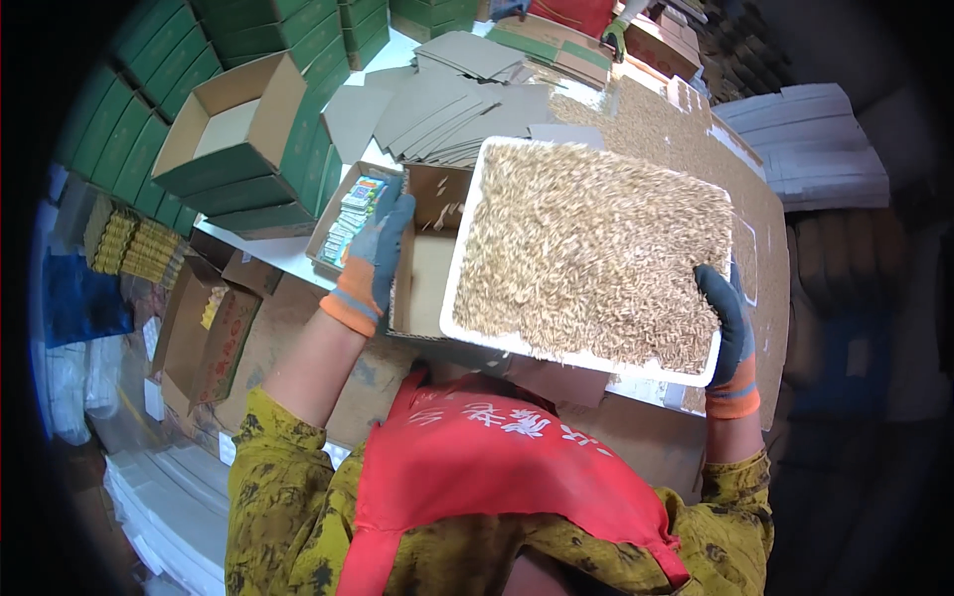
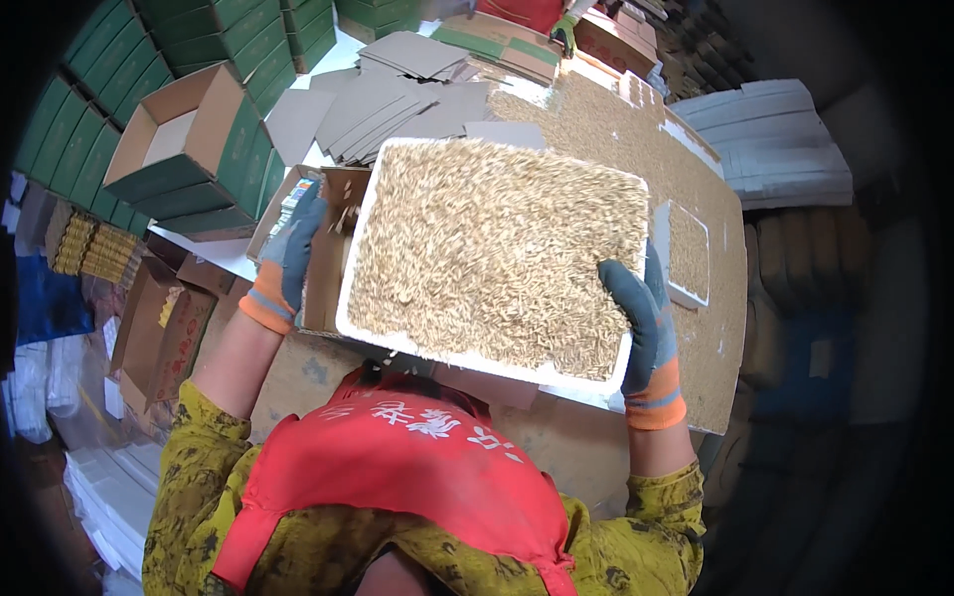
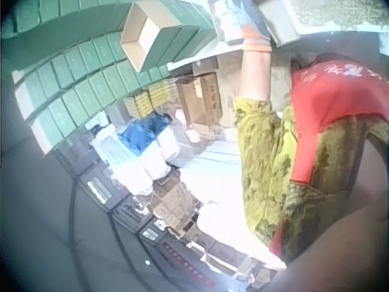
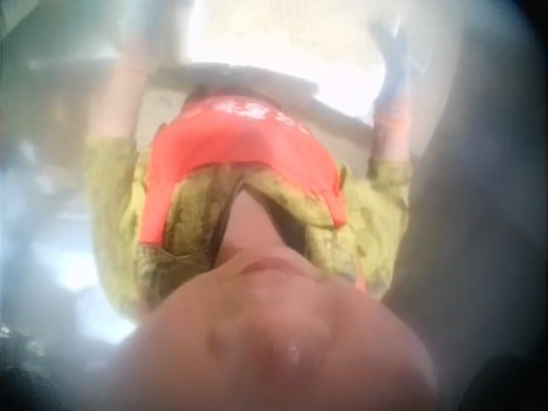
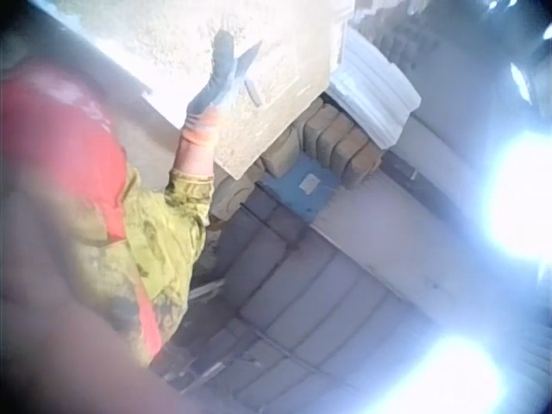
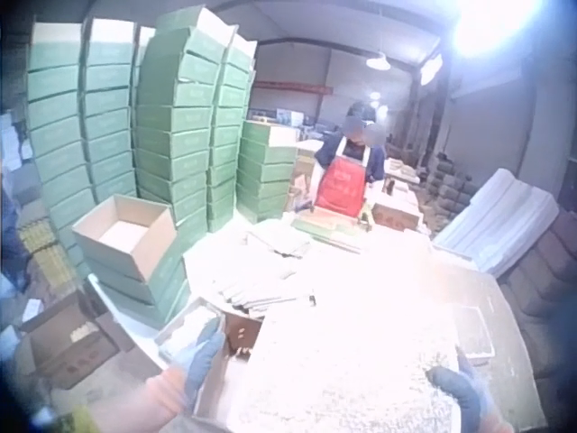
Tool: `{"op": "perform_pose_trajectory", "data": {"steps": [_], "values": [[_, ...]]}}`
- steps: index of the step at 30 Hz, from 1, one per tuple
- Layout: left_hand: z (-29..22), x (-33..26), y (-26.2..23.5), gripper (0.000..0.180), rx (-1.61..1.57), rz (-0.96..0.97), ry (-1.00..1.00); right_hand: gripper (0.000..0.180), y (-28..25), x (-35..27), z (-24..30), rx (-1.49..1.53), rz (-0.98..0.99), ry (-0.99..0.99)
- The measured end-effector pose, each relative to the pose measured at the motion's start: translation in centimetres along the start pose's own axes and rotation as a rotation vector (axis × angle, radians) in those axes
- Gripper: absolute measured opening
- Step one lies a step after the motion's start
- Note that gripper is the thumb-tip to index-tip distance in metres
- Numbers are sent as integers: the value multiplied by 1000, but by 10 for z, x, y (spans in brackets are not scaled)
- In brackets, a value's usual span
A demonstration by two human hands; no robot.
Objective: The person assembles cardboard boxes and fills them with material by hand. They fold the flaps of a cardboard box, place a rectangular tray of sawdust-like material inside, add small packets, and then stack the assembled box onto a pile.
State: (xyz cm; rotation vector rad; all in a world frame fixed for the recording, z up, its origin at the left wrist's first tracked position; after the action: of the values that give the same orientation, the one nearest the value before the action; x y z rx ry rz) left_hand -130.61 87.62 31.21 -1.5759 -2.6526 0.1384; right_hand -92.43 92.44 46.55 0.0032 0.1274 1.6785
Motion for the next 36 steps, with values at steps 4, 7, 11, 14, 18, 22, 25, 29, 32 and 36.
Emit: {"op": "perform_pose_trajectory", "data": {"steps": [4,7,11,14,18,22,25,29,32,36], "values": [[-23,-20,15,61,-291,-97,-62,62,45,1,7,-140,106,18],[-8,-18,19,55,-558,12,-141,63,69,6,-7,-229,140,59],[59,19,2,42,-653,-23,-200,79,79,29,-39,-386,221,94],[94,53,-51,31,-20,-237,59,67,72,44,-57,-897,304,30],[135,79,-78,47,877,-192,18,56,70,57,-73,-1533,419,68],[154,81,-64,67,1268,-66,-74,51,81,58,-59,-1631,414,-98],[167,78,-77,63,1223,-162,-102,37,75,73,-41,-1101,426,62],[185,88,-94,55,1033,-269,-152,39,28,159,-49,-422,125,162],[176,92,-90,45,905,-353,-97,73,-25,259,-163,-745,-4,-61],[157,71,-99,31,781,-463,-189,130,46,278,-229,-1310,132,-210]]}}
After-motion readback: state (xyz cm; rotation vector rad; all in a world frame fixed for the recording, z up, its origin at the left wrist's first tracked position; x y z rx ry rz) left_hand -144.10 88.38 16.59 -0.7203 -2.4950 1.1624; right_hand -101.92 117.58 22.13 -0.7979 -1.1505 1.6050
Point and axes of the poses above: each hand's wrist, its own x-axis towards the middle knuckle, its own y-axis out of the palm, z = x × y, the point moved 5 cm from there along x, towards the middle knuckle, and after that the axes turned 8 degrees about -z, right-handed, at the moved point
